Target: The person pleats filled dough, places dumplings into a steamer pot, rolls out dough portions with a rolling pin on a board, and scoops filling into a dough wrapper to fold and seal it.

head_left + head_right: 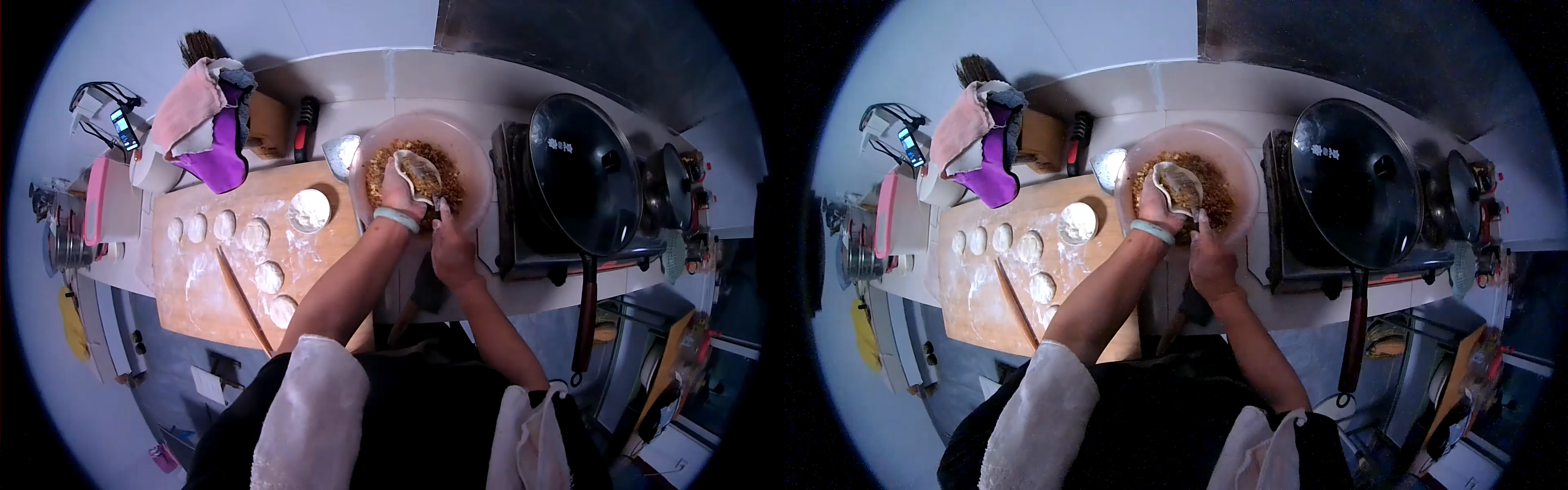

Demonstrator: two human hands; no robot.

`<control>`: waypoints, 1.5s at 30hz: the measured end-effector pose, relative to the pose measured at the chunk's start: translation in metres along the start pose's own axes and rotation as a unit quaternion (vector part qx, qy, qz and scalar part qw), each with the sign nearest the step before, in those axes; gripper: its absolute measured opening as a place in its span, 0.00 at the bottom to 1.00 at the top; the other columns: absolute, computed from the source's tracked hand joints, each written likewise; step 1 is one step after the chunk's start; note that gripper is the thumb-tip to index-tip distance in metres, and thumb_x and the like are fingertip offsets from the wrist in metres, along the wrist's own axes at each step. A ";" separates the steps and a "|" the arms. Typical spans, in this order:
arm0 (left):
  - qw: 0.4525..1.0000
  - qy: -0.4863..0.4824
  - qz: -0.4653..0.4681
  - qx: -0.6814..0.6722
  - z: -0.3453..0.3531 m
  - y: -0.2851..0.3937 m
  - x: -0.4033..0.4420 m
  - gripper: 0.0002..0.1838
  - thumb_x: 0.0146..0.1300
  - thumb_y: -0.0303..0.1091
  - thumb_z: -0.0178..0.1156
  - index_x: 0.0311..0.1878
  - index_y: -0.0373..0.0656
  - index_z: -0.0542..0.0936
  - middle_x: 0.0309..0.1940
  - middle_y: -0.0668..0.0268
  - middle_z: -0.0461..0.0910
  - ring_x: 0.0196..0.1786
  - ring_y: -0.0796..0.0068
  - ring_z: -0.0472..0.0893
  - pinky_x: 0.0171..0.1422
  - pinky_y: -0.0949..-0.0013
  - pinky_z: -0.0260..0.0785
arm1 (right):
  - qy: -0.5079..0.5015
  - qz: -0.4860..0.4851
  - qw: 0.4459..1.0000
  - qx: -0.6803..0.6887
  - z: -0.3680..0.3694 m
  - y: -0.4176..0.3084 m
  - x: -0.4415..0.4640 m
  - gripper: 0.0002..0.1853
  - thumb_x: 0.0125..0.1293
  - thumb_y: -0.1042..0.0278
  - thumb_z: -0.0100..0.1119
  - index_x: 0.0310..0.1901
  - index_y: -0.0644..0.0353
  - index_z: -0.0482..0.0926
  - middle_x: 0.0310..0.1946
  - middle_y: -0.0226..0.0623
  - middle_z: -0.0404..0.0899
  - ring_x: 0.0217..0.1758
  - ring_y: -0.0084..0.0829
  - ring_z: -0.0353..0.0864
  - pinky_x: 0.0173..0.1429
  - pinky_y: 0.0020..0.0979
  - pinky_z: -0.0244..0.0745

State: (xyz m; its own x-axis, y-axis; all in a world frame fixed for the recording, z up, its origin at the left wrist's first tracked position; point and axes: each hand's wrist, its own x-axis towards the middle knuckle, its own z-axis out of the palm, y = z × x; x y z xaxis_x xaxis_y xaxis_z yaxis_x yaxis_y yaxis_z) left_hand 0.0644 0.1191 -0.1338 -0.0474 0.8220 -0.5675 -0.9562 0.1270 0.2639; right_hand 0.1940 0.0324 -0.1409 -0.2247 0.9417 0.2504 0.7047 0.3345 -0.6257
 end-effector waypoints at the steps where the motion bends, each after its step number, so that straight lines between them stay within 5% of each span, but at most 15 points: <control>1: 1.000 -0.009 -0.006 0.000 -0.006 0.000 0.003 0.21 0.73 0.50 0.40 0.48 0.48 0.78 0.42 0.64 0.82 0.45 0.61 0.82 0.52 0.55 0.76 | -0.014 0.027 1.000 0.006 0.002 -0.002 -0.003 0.24 0.68 0.67 0.54 0.66 0.58 0.69 0.45 0.48 0.81 0.40 0.53 0.82 0.38 0.47 0.77; 4: 0.999 -0.030 -0.008 -0.012 -0.018 -0.003 0.006 0.20 0.73 0.48 0.41 0.46 0.48 0.79 0.41 0.65 0.82 0.44 0.62 0.82 0.51 0.56 0.76 | -0.002 -0.002 1.000 -0.008 0.006 0.003 -0.005 0.26 0.68 0.67 0.53 0.68 0.56 0.67 0.44 0.45 0.81 0.39 0.50 0.82 0.35 0.47 0.76; 10: 0.998 -0.048 -0.025 -0.041 -0.023 -0.004 0.001 0.20 0.74 0.43 0.38 0.49 0.44 0.78 0.45 0.60 0.83 0.49 0.59 0.82 0.55 0.53 0.77 | -0.097 0.065 0.993 -0.016 -0.010 -0.005 -0.004 0.23 0.69 0.69 0.52 0.66 0.58 0.70 0.50 0.52 0.80 0.44 0.53 0.82 0.45 0.44 0.77; 16: 0.988 -0.129 -0.033 -0.075 -0.039 -0.001 0.001 0.21 0.75 0.44 0.38 0.55 0.42 0.76 0.52 0.55 0.80 0.54 0.55 0.80 0.61 0.50 0.74 | -0.008 0.035 0.994 0.104 -0.009 -0.001 -0.007 0.21 0.72 0.69 0.51 0.64 0.63 0.71 0.47 0.56 0.80 0.49 0.44 0.83 0.52 0.38 0.76; 19: 0.990 -0.119 -0.033 -0.063 -0.038 0.000 -0.003 0.23 0.75 0.46 0.37 0.57 0.41 0.75 0.55 0.54 0.78 0.57 0.53 0.78 0.63 0.48 0.72 | -0.046 0.107 0.979 0.168 -0.021 -0.005 -0.002 0.21 0.73 0.68 0.51 0.64 0.65 0.71 0.39 0.48 0.82 0.41 0.32 0.83 0.48 0.33 0.76; 22: 0.987 -0.143 -0.036 -0.070 -0.047 0.002 -0.004 0.23 0.75 0.47 0.36 0.57 0.42 0.74 0.54 0.54 0.78 0.57 0.50 0.78 0.63 0.43 0.71 | -0.026 0.196 0.936 0.292 -0.019 0.017 0.007 0.19 0.72 0.66 0.51 0.61 0.64 0.74 0.35 0.49 0.82 0.35 0.38 0.83 0.40 0.34 0.75; 26: 0.982 -0.162 -0.038 -0.083 -0.052 0.015 -0.006 0.23 0.75 0.46 0.36 0.56 0.42 0.75 0.53 0.54 0.79 0.56 0.50 0.78 0.62 0.41 0.71 | -0.086 0.219 0.957 0.170 -0.028 0.046 0.031 0.20 0.71 0.66 0.50 0.61 0.66 0.73 0.36 0.50 0.83 0.37 0.40 0.84 0.44 0.39 0.77; 29: 0.987 -0.160 0.000 -0.022 -0.057 0.029 -0.008 0.23 0.75 0.49 0.37 0.55 0.43 0.75 0.51 0.56 0.80 0.55 0.51 0.78 0.62 0.43 0.72 | -0.167 0.153 0.964 -0.136 -0.029 0.054 0.053 0.19 0.68 0.69 0.49 0.58 0.65 0.76 0.39 0.53 0.83 0.42 0.47 0.84 0.46 0.45 0.78; 32: 0.989 -0.150 0.010 -0.012 -0.061 0.038 -0.006 0.24 0.75 0.51 0.39 0.55 0.43 0.75 0.50 0.57 0.80 0.54 0.52 0.79 0.61 0.44 0.73 | -0.323 0.086 0.915 -0.226 -0.012 0.081 0.071 0.17 0.65 0.67 0.48 0.47 0.68 0.80 0.37 0.54 0.82 0.44 0.58 0.81 0.49 0.49 0.76; 35: 0.987 -0.152 0.004 -0.048 -0.057 0.043 -0.015 0.24 0.75 0.53 0.41 0.56 0.43 0.75 0.50 0.57 0.80 0.53 0.52 0.80 0.60 0.43 0.73 | -0.351 0.103 0.907 -0.210 -0.017 0.050 0.081 0.15 0.62 0.64 0.51 0.34 0.68 0.82 0.37 0.53 0.82 0.42 0.57 0.81 0.47 0.49 0.77; 37: 0.988 -0.149 0.010 -0.047 -0.061 0.043 -0.019 0.24 0.75 0.52 0.41 0.56 0.43 0.75 0.50 0.57 0.80 0.53 0.52 0.80 0.60 0.43 0.73 | -0.265 -0.072 0.938 -0.210 -0.011 0.061 0.071 0.13 0.63 0.64 0.53 0.31 0.67 0.81 0.32 0.50 0.82 0.36 0.51 0.82 0.42 0.46 0.77; 39: 0.988 -0.150 0.013 -0.043 -0.057 0.046 -0.025 0.23 0.75 0.51 0.41 0.56 0.43 0.75 0.50 0.57 0.80 0.53 0.53 0.80 0.60 0.43 0.73 | -0.255 -0.043 0.957 -0.134 0.008 0.089 0.068 0.12 0.64 0.65 0.54 0.29 0.65 0.79 0.27 0.43 0.80 0.29 0.43 0.81 0.36 0.41 0.76; 40: 0.986 -0.157 0.011 -0.055 -0.058 0.047 -0.025 0.23 0.75 0.51 0.41 0.55 0.43 0.75 0.50 0.57 0.80 0.53 0.53 0.80 0.60 0.42 0.73 | -0.288 0.075 0.953 -0.058 0.027 0.112 0.068 0.11 0.65 0.65 0.54 0.29 0.63 0.79 0.25 0.39 0.79 0.26 0.37 0.79 0.33 0.38 0.74; 41: 0.984 -0.164 0.010 -0.066 -0.060 0.048 -0.025 0.22 0.75 0.50 0.41 0.55 0.43 0.75 0.49 0.57 0.80 0.53 0.52 0.80 0.60 0.42 0.73 | -0.315 0.191 0.929 0.019 0.030 0.116 0.072 0.10 0.66 0.65 0.55 0.30 0.62 0.78 0.23 0.35 0.77 0.23 0.32 0.77 0.29 0.35 0.73; 45: 0.984 -0.163 0.009 -0.071 -0.069 0.052 -0.020 0.21 0.75 0.49 0.43 0.54 0.44 0.76 0.48 0.58 0.81 0.52 0.52 0.80 0.58 0.40 0.74 | -0.248 0.327 0.867 0.282 -0.012 0.089 0.050 0.10 0.65 0.66 0.56 0.35 0.64 0.81 0.21 0.30 0.75 0.22 0.24 0.72 0.26 0.30 0.66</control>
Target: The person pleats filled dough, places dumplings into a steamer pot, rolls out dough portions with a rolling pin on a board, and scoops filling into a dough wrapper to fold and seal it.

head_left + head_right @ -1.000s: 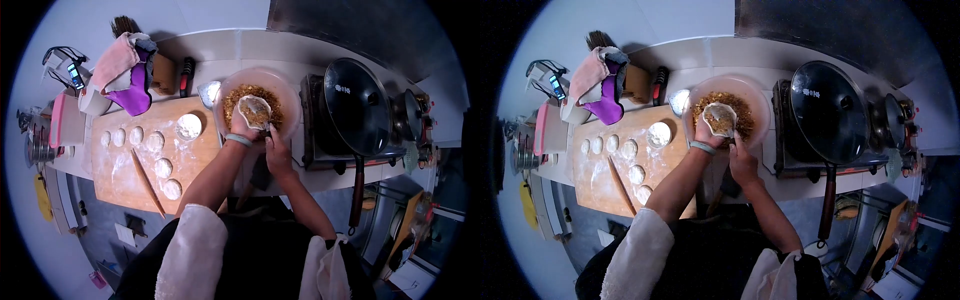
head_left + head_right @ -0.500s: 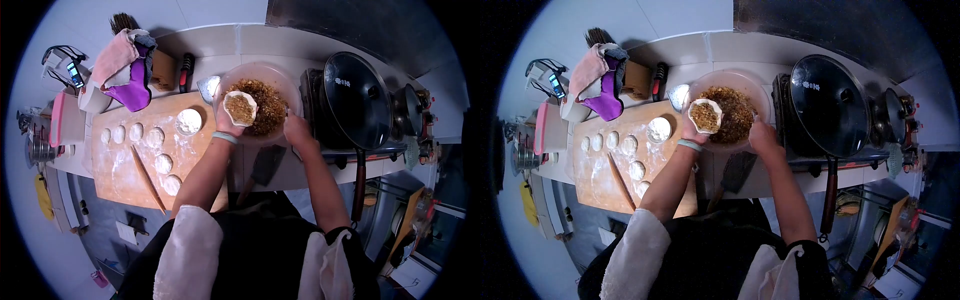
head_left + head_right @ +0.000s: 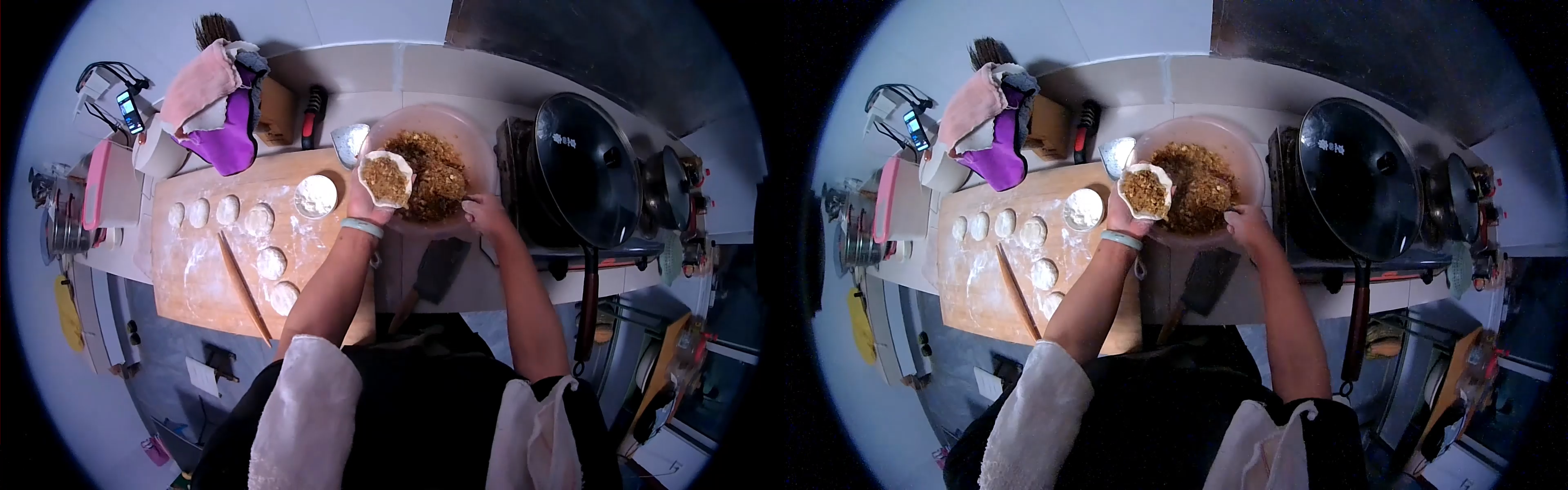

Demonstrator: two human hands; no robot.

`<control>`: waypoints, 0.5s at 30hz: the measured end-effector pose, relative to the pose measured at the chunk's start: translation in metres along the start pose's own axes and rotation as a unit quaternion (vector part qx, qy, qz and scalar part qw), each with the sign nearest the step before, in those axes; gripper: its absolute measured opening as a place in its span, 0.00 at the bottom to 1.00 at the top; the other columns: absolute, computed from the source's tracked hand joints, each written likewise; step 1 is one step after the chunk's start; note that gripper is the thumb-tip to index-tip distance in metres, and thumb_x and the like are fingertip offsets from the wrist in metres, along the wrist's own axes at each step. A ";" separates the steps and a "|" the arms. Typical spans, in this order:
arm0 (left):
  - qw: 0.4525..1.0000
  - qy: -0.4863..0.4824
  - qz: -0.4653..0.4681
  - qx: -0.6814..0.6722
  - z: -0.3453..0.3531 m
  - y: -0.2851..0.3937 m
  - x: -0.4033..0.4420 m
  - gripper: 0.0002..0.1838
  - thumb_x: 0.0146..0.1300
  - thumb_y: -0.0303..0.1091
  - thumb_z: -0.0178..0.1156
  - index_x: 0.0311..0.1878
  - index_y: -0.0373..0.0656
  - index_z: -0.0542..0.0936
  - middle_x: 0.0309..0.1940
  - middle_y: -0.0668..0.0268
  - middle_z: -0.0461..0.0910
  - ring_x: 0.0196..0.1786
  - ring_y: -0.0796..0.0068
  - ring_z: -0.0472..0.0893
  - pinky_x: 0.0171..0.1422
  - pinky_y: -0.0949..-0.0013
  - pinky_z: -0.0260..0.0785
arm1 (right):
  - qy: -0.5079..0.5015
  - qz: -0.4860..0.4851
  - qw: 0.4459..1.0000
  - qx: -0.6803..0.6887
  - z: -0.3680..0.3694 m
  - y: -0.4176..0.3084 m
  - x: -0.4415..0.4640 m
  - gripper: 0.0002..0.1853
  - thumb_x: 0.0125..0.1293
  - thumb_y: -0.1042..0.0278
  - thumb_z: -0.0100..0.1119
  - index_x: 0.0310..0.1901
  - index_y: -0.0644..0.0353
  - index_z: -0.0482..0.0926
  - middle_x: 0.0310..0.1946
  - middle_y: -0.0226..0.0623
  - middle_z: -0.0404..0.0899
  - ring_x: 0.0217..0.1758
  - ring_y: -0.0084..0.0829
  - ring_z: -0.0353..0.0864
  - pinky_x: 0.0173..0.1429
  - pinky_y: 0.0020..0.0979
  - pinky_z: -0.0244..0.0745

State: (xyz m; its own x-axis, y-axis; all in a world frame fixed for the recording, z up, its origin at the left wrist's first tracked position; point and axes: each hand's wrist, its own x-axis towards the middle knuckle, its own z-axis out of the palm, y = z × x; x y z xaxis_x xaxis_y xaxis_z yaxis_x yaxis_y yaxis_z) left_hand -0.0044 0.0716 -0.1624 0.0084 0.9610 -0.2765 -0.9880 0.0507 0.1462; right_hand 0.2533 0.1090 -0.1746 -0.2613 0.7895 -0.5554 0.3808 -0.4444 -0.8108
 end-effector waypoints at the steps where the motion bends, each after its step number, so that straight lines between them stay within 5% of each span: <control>1: 1.000 0.001 0.003 0.005 0.001 0.000 0.001 0.21 0.75 0.49 0.42 0.54 0.44 0.76 0.48 0.58 0.81 0.52 0.52 0.80 0.58 0.40 0.74 | 0.006 0.011 1.000 0.026 -0.001 -0.012 -0.017 0.09 0.66 0.66 0.56 0.35 0.64 0.80 0.21 0.28 0.73 0.21 0.21 0.70 0.25 0.28 0.65; 5: 1.000 0.005 -0.003 0.014 0.001 -0.005 0.000 0.21 0.75 0.49 0.42 0.54 0.44 0.76 0.48 0.57 0.81 0.51 0.52 0.81 0.57 0.40 0.74 | 0.027 0.035 0.995 0.094 0.005 -0.027 -0.046 0.05 0.68 0.67 0.54 0.42 0.56 0.77 0.19 0.22 0.68 0.16 0.14 0.62 0.20 0.20 0.56; 11: 0.998 0.029 -0.009 0.049 0.002 -0.019 0.008 0.26 0.74 0.55 0.40 0.54 0.44 0.76 0.49 0.57 0.81 0.51 0.52 0.81 0.58 0.41 0.74 | -0.005 -0.034 0.990 0.138 0.007 -0.042 -0.073 0.10 0.70 0.69 0.51 0.46 0.63 0.78 0.21 0.28 0.73 0.19 0.18 0.67 0.22 0.22 0.61; 15: 0.998 0.043 -0.016 0.042 0.006 -0.032 0.014 0.23 0.75 0.48 0.39 0.55 0.41 0.75 0.51 0.56 0.80 0.53 0.54 0.80 0.58 0.46 0.75 | 0.060 -0.123 0.986 0.093 0.030 -0.053 -0.092 0.16 0.69 0.72 0.51 0.56 0.66 0.74 0.27 0.36 0.78 0.25 0.26 0.77 0.29 0.31 0.72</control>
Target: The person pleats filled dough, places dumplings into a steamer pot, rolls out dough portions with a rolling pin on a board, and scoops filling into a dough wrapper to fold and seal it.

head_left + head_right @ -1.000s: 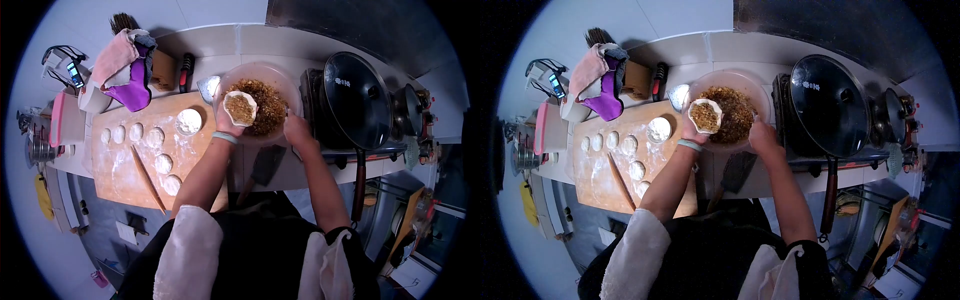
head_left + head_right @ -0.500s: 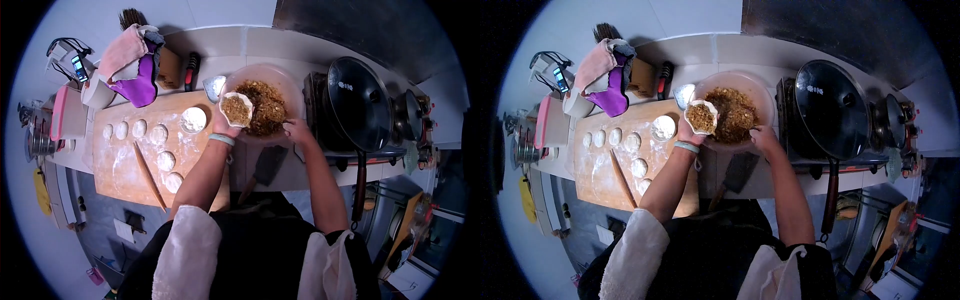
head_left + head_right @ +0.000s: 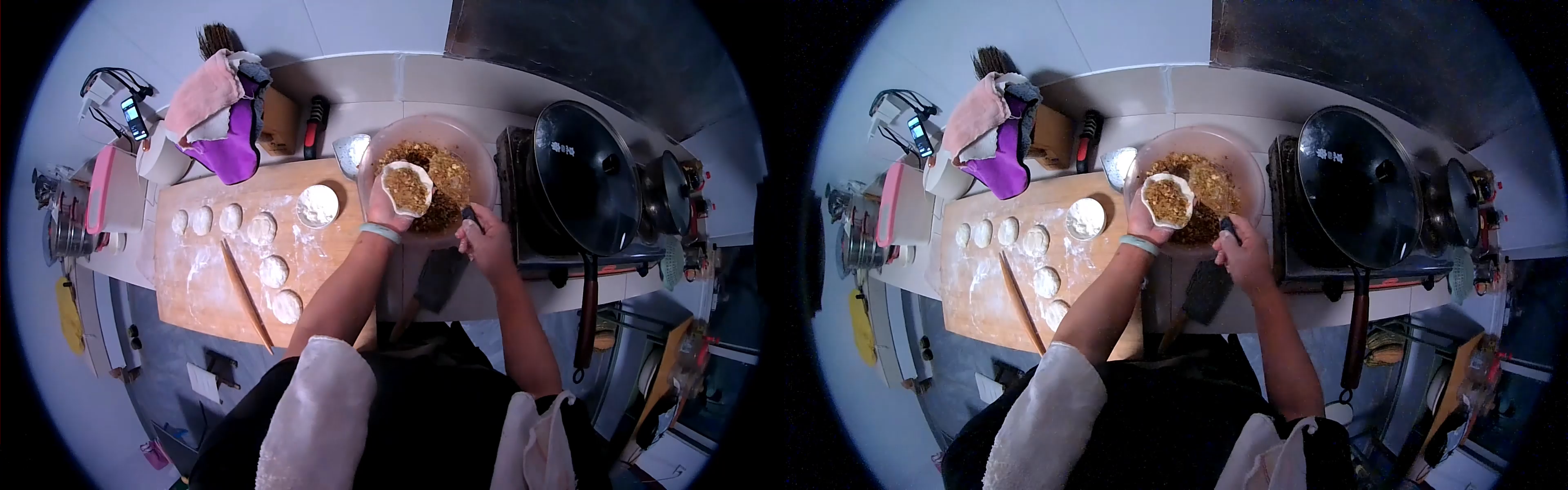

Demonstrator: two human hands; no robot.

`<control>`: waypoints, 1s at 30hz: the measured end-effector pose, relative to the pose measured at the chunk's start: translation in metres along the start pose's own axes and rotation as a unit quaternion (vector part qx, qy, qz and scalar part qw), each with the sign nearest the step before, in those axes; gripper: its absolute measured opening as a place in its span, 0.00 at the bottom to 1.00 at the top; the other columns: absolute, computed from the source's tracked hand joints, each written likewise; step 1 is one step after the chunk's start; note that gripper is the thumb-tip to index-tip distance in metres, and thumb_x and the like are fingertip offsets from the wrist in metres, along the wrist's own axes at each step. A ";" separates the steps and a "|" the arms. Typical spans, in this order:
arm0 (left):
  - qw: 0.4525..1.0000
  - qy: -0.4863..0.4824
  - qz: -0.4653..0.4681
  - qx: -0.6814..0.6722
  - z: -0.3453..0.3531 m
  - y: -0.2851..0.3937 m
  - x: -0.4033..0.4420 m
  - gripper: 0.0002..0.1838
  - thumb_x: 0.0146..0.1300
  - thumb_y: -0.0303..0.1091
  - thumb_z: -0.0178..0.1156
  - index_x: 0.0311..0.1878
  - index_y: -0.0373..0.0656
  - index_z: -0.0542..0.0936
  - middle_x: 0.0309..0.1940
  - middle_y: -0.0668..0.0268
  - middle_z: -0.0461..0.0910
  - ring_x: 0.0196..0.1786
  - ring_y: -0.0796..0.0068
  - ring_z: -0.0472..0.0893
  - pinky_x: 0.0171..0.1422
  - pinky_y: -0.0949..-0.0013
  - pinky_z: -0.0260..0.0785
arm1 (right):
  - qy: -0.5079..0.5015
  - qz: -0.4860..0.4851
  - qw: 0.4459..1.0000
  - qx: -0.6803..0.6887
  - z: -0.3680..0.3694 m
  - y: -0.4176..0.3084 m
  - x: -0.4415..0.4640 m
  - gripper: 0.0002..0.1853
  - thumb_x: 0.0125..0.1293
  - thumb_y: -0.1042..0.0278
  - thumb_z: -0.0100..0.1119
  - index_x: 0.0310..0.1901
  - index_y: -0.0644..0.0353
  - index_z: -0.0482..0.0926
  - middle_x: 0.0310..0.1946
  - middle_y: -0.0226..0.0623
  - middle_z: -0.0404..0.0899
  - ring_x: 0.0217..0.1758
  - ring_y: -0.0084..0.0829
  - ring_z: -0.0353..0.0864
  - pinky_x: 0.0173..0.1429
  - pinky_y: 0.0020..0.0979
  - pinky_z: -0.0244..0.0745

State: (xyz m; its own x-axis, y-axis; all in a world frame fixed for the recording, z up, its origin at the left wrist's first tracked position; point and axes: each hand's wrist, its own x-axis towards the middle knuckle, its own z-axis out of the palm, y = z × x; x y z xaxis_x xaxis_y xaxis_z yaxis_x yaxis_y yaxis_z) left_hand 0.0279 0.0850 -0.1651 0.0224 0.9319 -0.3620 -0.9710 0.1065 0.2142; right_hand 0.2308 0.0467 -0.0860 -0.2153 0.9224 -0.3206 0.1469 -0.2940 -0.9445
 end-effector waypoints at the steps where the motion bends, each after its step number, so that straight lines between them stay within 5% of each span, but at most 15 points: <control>1: 1.000 0.009 0.002 -0.004 0.010 -0.002 -0.004 0.22 0.75 0.47 0.39 0.54 0.41 0.75 0.50 0.57 0.80 0.52 0.55 0.81 0.57 0.48 0.76 | 0.010 -0.047 0.997 -0.066 0.005 0.006 -0.001 0.18 0.69 0.72 0.51 0.58 0.66 0.73 0.30 0.39 0.80 0.27 0.30 0.79 0.32 0.34 0.75; 3: 1.000 0.012 0.000 -0.010 0.017 -0.005 -0.005 0.21 0.75 0.46 0.39 0.54 0.41 0.75 0.49 0.57 0.81 0.51 0.57 0.81 0.56 0.51 0.77 | 0.044 -0.192 0.957 -0.211 0.013 0.021 0.000 0.22 0.68 0.73 0.52 0.63 0.66 0.69 0.37 0.45 0.81 0.34 0.37 0.83 0.37 0.38 0.78; 5: 1.000 0.000 -0.007 -0.017 0.018 -0.007 -0.002 0.21 0.75 0.46 0.38 0.54 0.41 0.75 0.49 0.58 0.81 0.51 0.58 0.81 0.58 0.54 0.76 | 0.089 -0.377 0.850 -0.357 0.023 0.029 0.003 0.26 0.67 0.73 0.54 0.66 0.64 0.66 0.44 0.50 0.81 0.41 0.44 0.84 0.43 0.41 0.79; 10: 1.000 0.031 0.004 -0.002 0.017 -0.014 0.007 0.22 0.74 0.49 0.40 0.50 0.44 0.77 0.44 0.61 0.82 0.46 0.58 0.82 0.52 0.53 0.78 | 0.087 -0.335 0.830 -0.439 0.039 0.050 -0.006 0.29 0.64 0.69 0.57 0.68 0.57 0.67 0.36 0.42 0.75 0.32 0.44 0.80 0.30 0.41 0.76; 14: 0.998 0.052 -0.011 -0.019 0.008 -0.020 0.012 0.19 0.73 0.49 0.42 0.46 0.48 0.78 0.42 0.60 0.82 0.47 0.54 0.80 0.52 0.42 0.75 | 0.051 -0.262 0.844 -0.465 0.045 0.061 -0.010 0.28 0.64 0.72 0.57 0.68 0.59 0.68 0.42 0.45 0.77 0.36 0.49 0.79 0.39 0.43 0.77; 22: 1.000 -0.023 -0.006 -0.010 0.017 -0.012 0.000 0.23 0.75 0.48 0.38 0.56 0.43 0.75 0.51 0.58 0.80 0.52 0.56 0.80 0.57 0.50 0.76 | 0.065 -0.298 0.873 -0.381 0.033 0.018 -0.018 0.27 0.64 0.75 0.56 0.67 0.63 0.68 0.48 0.51 0.78 0.46 0.51 0.80 0.52 0.41 0.76; 25: 0.998 -0.024 -0.010 -0.059 0.020 -0.011 0.000 0.22 0.75 0.48 0.38 0.56 0.43 0.75 0.51 0.58 0.80 0.53 0.55 0.79 0.58 0.47 0.75 | 0.077 -0.367 0.879 -0.296 0.025 0.017 -0.012 0.25 0.66 0.77 0.53 0.65 0.66 0.69 0.54 0.53 0.78 0.52 0.48 0.81 0.58 0.39 0.75; 26: 0.995 -0.064 -0.022 -0.075 0.022 -0.010 -0.006 0.22 0.76 0.46 0.38 0.56 0.43 0.75 0.51 0.57 0.80 0.54 0.53 0.79 0.59 0.44 0.74 | 0.088 -0.353 0.890 -0.275 0.023 0.016 -0.012 0.22 0.69 0.77 0.51 0.64 0.68 0.70 0.54 0.49 0.80 0.51 0.39 0.83 0.59 0.35 0.74; 29: 0.996 -0.026 -0.022 -0.079 0.035 -0.007 -0.014 0.21 0.76 0.45 0.38 0.56 0.43 0.75 0.52 0.56 0.79 0.55 0.51 0.79 0.59 0.42 0.73 | 0.036 -0.226 0.963 -0.139 0.010 0.003 -0.020 0.23 0.69 0.77 0.50 0.65 0.67 0.68 0.45 0.44 0.82 0.47 0.33 0.82 0.56 0.33 0.75; 30: 0.997 -0.049 -0.011 -0.059 0.030 -0.007 -0.012 0.21 0.76 0.44 0.37 0.56 0.43 0.75 0.52 0.57 0.80 0.55 0.53 0.79 0.60 0.46 0.73 | 0.033 -0.225 0.970 -0.091 0.009 -0.004 -0.022 0.21 0.71 0.73 0.49 0.65 0.67 0.69 0.37 0.36 0.82 0.37 0.25 0.79 0.47 0.29 0.76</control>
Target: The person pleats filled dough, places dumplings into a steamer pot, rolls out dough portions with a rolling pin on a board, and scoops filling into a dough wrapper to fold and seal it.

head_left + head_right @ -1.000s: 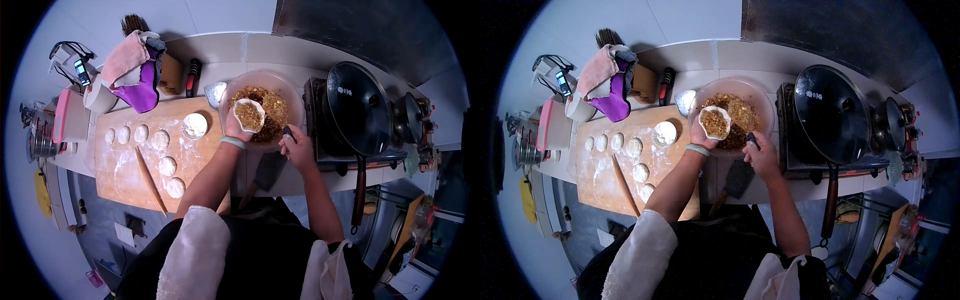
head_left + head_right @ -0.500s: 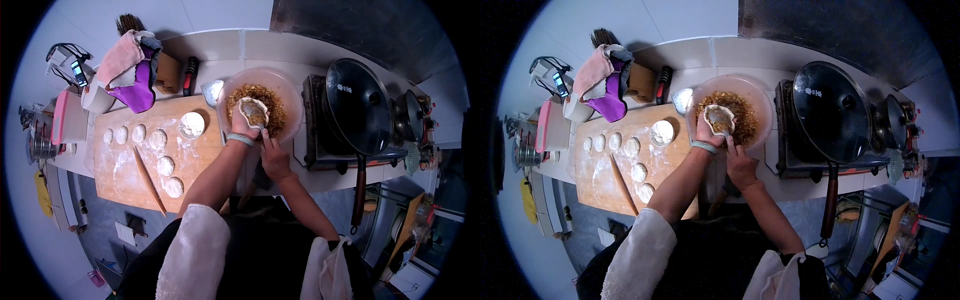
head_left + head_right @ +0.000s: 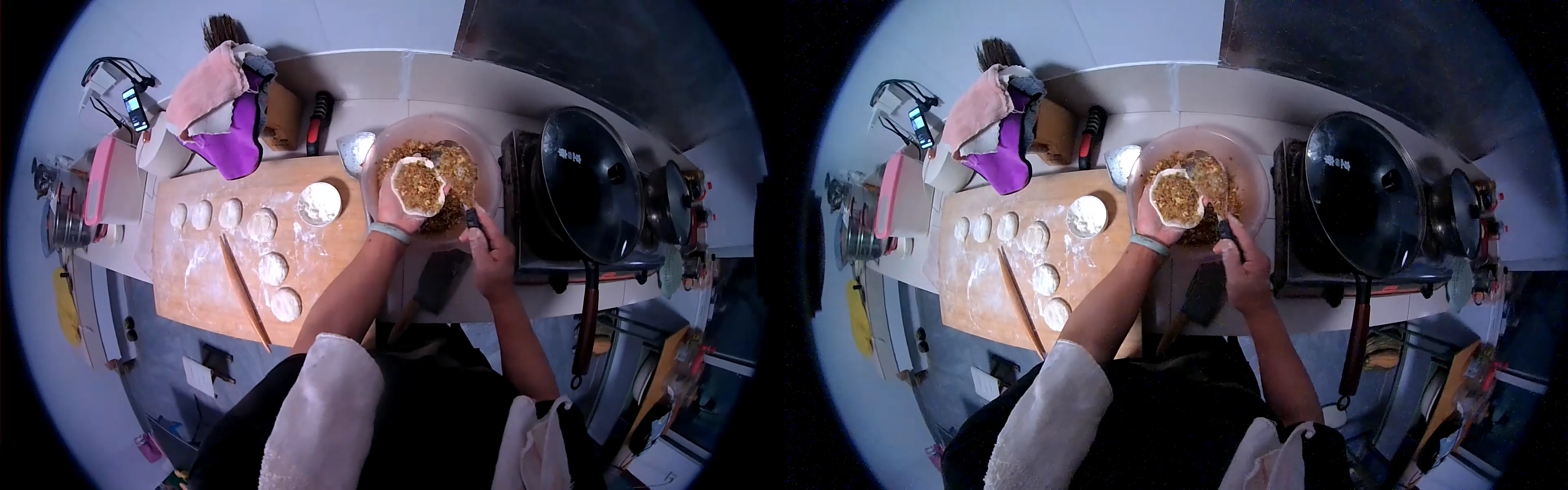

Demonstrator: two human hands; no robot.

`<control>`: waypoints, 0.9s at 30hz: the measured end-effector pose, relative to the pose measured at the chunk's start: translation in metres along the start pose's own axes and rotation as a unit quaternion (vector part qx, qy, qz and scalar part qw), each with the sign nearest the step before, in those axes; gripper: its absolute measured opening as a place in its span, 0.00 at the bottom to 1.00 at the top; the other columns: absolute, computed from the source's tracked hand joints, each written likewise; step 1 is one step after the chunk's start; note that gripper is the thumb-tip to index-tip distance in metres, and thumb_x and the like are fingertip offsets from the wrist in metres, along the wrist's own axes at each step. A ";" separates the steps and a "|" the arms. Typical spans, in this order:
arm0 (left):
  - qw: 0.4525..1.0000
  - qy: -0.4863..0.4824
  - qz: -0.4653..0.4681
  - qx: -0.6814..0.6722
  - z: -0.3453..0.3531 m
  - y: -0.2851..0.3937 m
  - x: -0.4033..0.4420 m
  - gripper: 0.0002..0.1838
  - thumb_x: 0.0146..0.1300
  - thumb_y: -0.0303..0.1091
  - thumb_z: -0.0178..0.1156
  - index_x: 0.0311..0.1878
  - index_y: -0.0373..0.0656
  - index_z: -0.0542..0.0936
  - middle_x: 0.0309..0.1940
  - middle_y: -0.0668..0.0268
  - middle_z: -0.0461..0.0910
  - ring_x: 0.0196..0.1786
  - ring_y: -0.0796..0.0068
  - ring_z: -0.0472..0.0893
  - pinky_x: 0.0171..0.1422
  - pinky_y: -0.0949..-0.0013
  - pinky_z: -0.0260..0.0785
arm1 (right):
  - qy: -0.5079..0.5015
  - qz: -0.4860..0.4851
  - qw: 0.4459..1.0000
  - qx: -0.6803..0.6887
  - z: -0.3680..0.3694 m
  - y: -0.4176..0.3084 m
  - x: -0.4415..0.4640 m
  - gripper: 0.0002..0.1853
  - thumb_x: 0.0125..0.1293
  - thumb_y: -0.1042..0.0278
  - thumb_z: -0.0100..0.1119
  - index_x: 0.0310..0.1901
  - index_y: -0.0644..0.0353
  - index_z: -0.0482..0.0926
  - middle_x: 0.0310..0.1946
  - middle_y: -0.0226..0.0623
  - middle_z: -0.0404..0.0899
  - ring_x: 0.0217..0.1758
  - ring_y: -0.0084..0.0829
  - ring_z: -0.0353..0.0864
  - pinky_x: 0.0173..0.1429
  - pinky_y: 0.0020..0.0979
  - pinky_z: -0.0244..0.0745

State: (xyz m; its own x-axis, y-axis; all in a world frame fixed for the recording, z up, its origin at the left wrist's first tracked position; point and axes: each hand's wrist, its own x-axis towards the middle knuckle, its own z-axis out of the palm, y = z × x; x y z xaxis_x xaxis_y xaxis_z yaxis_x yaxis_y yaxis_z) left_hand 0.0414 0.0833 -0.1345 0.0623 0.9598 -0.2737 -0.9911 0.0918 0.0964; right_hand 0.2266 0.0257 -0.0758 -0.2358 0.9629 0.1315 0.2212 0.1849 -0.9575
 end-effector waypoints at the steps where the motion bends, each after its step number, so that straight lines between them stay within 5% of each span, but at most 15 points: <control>1: 1.000 0.003 0.002 0.003 -0.003 0.001 0.002 0.21 0.76 0.44 0.37 0.56 0.43 0.75 0.51 0.57 0.80 0.55 0.54 0.79 0.60 0.47 0.73 | -0.012 0.050 0.995 0.084 -0.004 0.000 0.000 0.21 0.72 0.72 0.49 0.64 0.67 0.70 0.36 0.35 0.81 0.35 0.23 0.77 0.44 0.27 0.75; 3: 1.000 0.008 0.003 0.009 -0.008 0.002 0.009 0.21 0.76 0.45 0.38 0.56 0.43 0.75 0.51 0.58 0.80 0.55 0.56 0.79 0.61 0.50 0.74 | -0.034 0.149 0.956 0.249 -0.012 0.002 -0.001 0.20 0.73 0.70 0.48 0.63 0.66 0.71 0.33 0.33 0.79 0.31 0.20 0.73 0.38 0.24 0.72; 8: 0.999 0.003 -0.011 0.036 -0.007 0.001 0.007 0.21 0.75 0.49 0.41 0.53 0.44 0.76 0.47 0.59 0.81 0.50 0.60 0.81 0.55 0.54 0.77 | -0.088 0.239 0.943 0.213 0.001 0.008 -0.002 0.18 0.72 0.68 0.49 0.61 0.63 0.73 0.31 0.31 0.77 0.29 0.17 0.71 0.35 0.20 0.67; 11: 0.998 0.028 -0.001 0.047 -0.005 0.000 0.006 0.21 0.75 0.50 0.41 0.52 0.45 0.76 0.45 0.60 0.81 0.46 0.60 0.82 0.51 0.55 0.78 | -0.057 0.153 0.987 0.011 0.015 0.004 -0.003 0.18 0.72 0.69 0.51 0.61 0.63 0.74 0.38 0.36 0.82 0.37 0.24 0.79 0.44 0.26 0.74; 14: 0.998 0.023 0.003 0.056 -0.003 -0.001 0.003 0.21 0.75 0.50 0.41 0.52 0.45 0.76 0.44 0.60 0.81 0.45 0.60 0.82 0.50 0.55 0.78 | -0.040 -0.048 0.987 -0.148 0.017 0.011 -0.003 0.17 0.71 0.71 0.52 0.59 0.64 0.75 0.46 0.43 0.84 0.48 0.32 0.83 0.55 0.31 0.75; 20: 0.995 0.005 -0.001 0.096 -0.011 0.002 0.006 0.21 0.75 0.51 0.42 0.54 0.44 0.75 0.44 0.60 0.80 0.46 0.60 0.82 0.49 0.54 0.79 | -0.078 0.079 0.987 -0.113 0.013 0.003 0.008 0.15 0.69 0.70 0.56 0.54 0.66 0.79 0.49 0.49 0.83 0.54 0.35 0.82 0.59 0.32 0.73; 27: 0.995 0.044 0.007 0.084 -0.011 0.001 0.005 0.18 0.75 0.47 0.43 0.52 0.44 0.74 0.43 0.59 0.81 0.45 0.58 0.82 0.49 0.46 0.79 | -0.086 0.074 0.986 -0.123 0.014 0.004 0.015 0.15 0.69 0.69 0.57 0.54 0.66 0.79 0.46 0.47 0.84 0.51 0.32 0.82 0.57 0.31 0.73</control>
State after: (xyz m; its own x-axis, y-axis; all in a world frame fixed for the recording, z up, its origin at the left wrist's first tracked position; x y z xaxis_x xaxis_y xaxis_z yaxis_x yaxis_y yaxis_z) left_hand 0.0396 0.0852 -0.1461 0.0315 0.9349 -0.3536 -0.9574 0.1298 0.2579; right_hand 0.2112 0.0384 -0.0815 -0.3365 0.9391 -0.0701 0.4825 0.1081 -0.8692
